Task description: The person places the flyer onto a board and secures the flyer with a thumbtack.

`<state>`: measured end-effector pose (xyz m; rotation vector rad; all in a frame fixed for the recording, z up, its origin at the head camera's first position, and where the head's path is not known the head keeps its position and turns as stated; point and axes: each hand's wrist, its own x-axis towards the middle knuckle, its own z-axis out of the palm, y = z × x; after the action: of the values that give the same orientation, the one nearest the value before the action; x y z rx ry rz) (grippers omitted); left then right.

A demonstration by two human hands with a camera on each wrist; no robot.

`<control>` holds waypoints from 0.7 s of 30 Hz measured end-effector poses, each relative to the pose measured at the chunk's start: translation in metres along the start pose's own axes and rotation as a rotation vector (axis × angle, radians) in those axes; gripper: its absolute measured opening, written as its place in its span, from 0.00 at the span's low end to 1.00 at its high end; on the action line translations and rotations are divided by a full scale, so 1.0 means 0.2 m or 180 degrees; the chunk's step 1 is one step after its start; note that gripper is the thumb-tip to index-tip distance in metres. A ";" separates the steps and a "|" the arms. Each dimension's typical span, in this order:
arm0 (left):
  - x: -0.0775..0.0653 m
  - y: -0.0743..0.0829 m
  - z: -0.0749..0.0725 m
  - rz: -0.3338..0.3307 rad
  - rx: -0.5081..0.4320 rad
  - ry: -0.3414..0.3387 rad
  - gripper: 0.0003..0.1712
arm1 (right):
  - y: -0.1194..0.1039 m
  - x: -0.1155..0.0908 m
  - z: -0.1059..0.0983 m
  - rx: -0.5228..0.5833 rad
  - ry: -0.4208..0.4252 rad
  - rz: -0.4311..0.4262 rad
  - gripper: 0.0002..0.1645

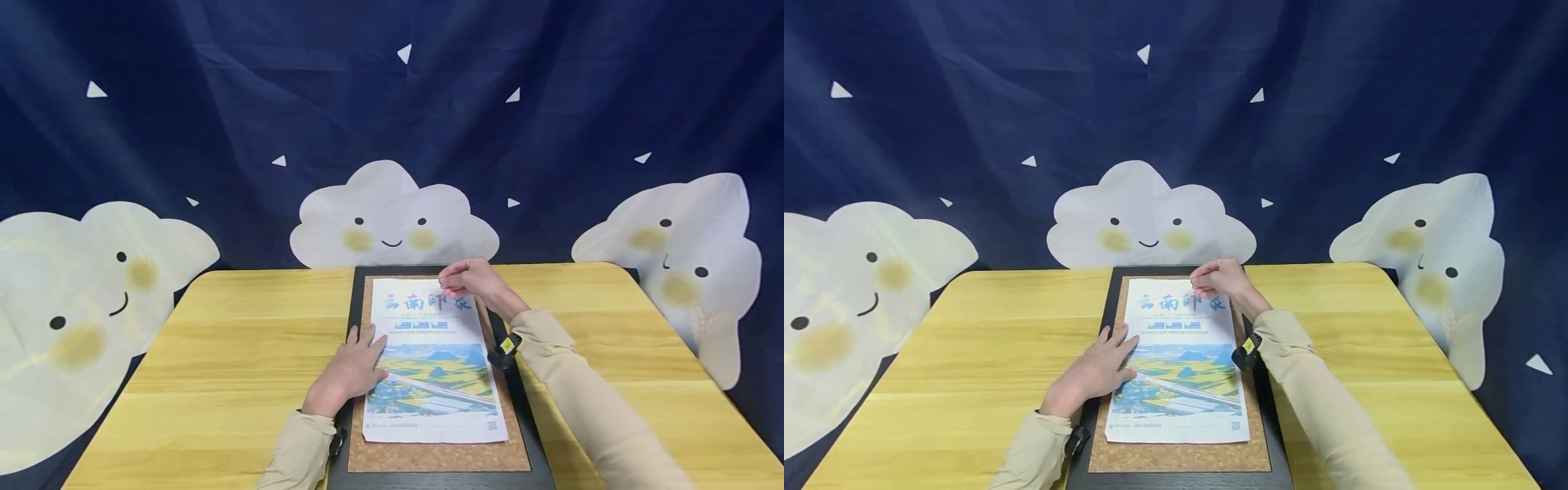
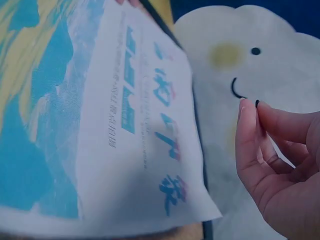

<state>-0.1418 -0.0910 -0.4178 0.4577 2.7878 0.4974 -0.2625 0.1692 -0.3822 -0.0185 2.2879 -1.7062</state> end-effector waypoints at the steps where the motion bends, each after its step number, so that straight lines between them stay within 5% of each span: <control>1: 0.00 0.00 0.00 -0.0004 -0.0006 0.0006 0.35 | 0.00 0.02 0.01 0.0008 -0.0003 0.0055 0.18; 11: 0.00 0.00 0.00 0.0031 0.0086 0.0025 0.35 | 0.06 0.16 0.11 0.0256 -0.0006 0.0256 0.14; 21: 0.00 0.01 0.01 -0.0036 0.0103 0.0037 0.35 | 0.16 0.24 0.18 -0.0067 0.0019 0.0353 0.11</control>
<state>-0.1412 -0.0889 -0.4201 0.4469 2.8116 0.4544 -0.2945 0.1373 -0.4315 0.1072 2.2663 -1.6291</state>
